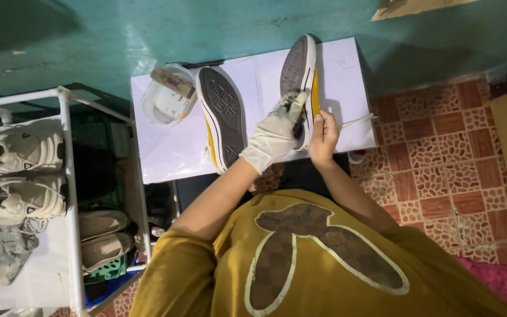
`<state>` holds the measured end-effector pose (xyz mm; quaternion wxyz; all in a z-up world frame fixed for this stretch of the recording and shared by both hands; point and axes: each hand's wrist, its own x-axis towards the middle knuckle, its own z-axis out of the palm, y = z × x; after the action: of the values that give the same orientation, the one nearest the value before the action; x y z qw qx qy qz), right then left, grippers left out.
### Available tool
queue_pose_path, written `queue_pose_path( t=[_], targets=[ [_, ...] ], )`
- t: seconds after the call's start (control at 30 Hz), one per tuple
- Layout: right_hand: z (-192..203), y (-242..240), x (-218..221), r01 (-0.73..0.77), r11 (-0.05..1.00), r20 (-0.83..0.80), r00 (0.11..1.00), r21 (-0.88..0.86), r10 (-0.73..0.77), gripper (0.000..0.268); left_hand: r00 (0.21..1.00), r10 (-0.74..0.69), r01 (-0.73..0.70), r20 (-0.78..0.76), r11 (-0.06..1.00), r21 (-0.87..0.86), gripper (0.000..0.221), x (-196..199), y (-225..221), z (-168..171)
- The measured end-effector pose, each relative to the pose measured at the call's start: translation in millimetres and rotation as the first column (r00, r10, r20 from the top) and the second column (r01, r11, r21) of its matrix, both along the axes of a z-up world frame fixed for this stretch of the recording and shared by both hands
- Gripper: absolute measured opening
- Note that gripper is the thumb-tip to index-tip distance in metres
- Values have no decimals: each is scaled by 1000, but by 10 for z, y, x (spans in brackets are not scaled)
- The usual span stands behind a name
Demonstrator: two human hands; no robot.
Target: A person is cleaning a pair of yellow sneakers using a cloth and cleaning solution on a low workbench.
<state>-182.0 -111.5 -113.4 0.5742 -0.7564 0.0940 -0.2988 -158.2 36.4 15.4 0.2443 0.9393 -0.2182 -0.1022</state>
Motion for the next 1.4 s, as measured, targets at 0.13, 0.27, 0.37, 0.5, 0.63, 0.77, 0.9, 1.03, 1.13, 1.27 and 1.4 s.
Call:
queue_pose_path(
  t=[0.13, 0.27, 0.37, 0.5, 0.63, 0.77, 0.9, 1.03, 1.13, 1.27, 1.4],
  targets=[
    [50, 7, 9, 12, 1000, -20, 1000, -23, -12, 14, 926, 144, -161, 348, 987, 19, 46, -8, -193, -195],
    [-77, -8, 5, 46, 998, -31, 998, -36, -47, 14, 472, 227, -396, 852, 918, -26, 28, 48, -208, -529],
    [-97, 6, 26, 53, 998, -22, 998, -31, -53, 14, 355, 149, -411, 923, 912, 11, 23, 178, -162, -739],
    [1, 32, 3, 37, 999, -14, 999, -15, -37, 16, 628, 271, -408, 729, 913, 11, 31, 445, -102, -1155],
    [-18, 24, -16, 33, 999, 1, 999, -11, -33, 16, 921, 194, -284, 338, 928, 241, 19, 737, 34, -539],
    [-34, 21, -16, 28, 1000, -14, 1000, -4, -28, 15, 933, 347, -357, -93, 927, -118, 59, 742, -203, 345],
    [-20, 30, 22, 59, 998, -27, 998, -12, -59, 15, 948, 145, -178, 284, 980, 94, 36, 833, -230, -306],
    [-141, 15, 38, 82, 997, -49, 995, 5, -82, 15, 774, 90, -222, 626, 965, 136, 28, 970, -312, -919],
    [-142, 20, 53, 89, 996, -65, 994, 7, -88, 17, 818, 165, -258, 551, 961, 95, 32, 1028, -216, -895],
    [-92, 68, -8, 55, 998, -24, 998, 7, -55, 17, 892, 375, -403, 251, 912, 72, 33, 1359, 62, -1115],
    [-43, 51, -3, 47, 998, 11, 999, -38, -46, 18, 982, 164, -190, 96, 861, 472, 28, 1545, 204, -723]
  ],
)
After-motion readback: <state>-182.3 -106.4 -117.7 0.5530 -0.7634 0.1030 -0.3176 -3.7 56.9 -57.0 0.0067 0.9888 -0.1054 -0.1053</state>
